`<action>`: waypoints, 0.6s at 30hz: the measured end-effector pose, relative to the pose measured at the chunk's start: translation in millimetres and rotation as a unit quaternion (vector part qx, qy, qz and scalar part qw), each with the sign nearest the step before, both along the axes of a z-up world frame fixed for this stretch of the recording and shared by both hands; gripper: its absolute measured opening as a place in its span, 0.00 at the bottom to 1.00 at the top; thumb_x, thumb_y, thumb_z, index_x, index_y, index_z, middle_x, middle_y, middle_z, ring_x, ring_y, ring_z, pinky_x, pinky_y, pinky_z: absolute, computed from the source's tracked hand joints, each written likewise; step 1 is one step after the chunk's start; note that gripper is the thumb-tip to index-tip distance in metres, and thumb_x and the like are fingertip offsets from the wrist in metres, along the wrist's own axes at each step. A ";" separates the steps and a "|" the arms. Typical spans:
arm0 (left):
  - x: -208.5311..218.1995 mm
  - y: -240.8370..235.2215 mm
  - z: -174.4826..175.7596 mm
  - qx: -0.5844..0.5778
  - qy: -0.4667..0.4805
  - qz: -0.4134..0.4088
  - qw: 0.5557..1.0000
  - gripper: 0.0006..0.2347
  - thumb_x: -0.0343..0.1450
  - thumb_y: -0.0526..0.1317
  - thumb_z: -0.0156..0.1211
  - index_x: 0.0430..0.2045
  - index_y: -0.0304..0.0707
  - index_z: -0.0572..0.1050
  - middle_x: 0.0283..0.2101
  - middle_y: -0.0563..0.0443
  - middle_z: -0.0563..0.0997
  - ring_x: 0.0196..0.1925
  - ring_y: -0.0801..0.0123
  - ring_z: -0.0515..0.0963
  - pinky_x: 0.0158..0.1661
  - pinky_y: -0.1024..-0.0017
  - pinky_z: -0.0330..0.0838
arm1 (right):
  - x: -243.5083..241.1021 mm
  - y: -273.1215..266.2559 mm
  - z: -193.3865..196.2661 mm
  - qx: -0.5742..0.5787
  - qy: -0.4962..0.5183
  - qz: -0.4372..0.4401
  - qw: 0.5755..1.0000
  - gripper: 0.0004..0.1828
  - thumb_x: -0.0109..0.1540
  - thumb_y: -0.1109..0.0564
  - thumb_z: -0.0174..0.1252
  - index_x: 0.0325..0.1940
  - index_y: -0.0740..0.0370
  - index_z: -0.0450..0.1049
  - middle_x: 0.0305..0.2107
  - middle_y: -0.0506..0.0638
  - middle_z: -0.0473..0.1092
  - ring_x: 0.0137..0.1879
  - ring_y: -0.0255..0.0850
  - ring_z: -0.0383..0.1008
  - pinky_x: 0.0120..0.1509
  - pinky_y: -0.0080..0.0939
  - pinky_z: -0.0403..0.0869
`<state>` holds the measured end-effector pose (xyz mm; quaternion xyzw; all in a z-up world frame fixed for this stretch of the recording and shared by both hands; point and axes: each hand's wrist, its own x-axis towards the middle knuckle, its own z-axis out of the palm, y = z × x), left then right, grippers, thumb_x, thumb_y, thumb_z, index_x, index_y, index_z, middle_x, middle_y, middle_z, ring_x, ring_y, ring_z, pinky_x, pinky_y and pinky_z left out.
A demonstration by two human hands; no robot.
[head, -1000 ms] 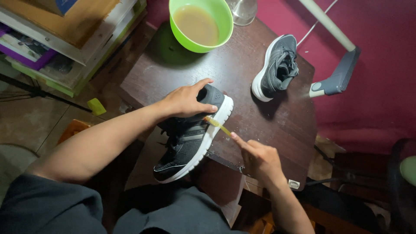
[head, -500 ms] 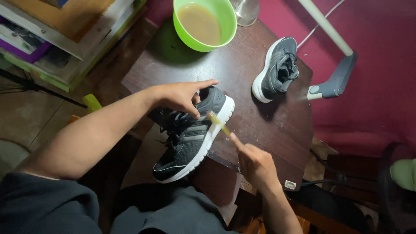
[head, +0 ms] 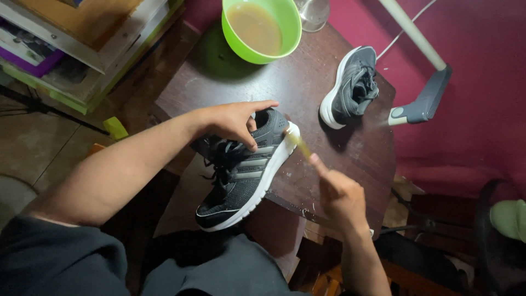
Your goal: The person cleans a black sneaker using a yellow toothbrush and a liquid solution from a green bowl. They scrub the shoe's upper, laces, and white sole, occasionally dipping the brush into the bowl to reload the cleaning solution.
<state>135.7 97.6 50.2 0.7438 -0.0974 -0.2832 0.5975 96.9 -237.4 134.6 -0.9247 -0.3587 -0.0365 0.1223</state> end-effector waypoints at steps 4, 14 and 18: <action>4.7 1.8 -9.0 0.012 0.004 0.000 1.000 0.53 0.58 0.36 0.76 0.76 0.56 0.43 0.34 0.45 0.85 0.37 0.63 0.83 0.39 0.66 0.78 | 5.5 -2.0 -7.8 0.109 0.246 0.068 0.961 0.24 0.39 0.65 0.52 0.35 0.49 0.82 0.12 0.44 0.62 0.19 0.39 0.67 0.28 0.32 0.68; 8.2 5.3 -21.2 -0.068 0.047 -0.010 0.997 0.58 0.56 0.35 0.81 0.77 0.55 0.38 0.36 0.35 0.83 0.39 0.56 0.82 0.40 0.64 0.77 | 28.6 -2.9 -7.6 0.054 0.131 -0.205 0.969 0.30 0.64 0.60 0.55 0.67 0.30 0.72 0.41 0.57 0.79 0.47 0.57 0.80 0.47 0.54 0.74; 13.3 7.6 -26.0 -0.047 0.024 -0.005 0.999 0.50 0.60 0.49 0.77 0.76 0.56 0.47 0.38 0.38 0.84 0.43 0.57 0.83 0.45 0.56 0.77 | 44.8 -10.9 -18.6 0.107 0.164 -0.174 0.965 0.38 0.63 0.64 0.56 0.77 0.42 0.62 0.27 0.58 0.75 0.34 0.47 0.70 0.41 0.49 0.70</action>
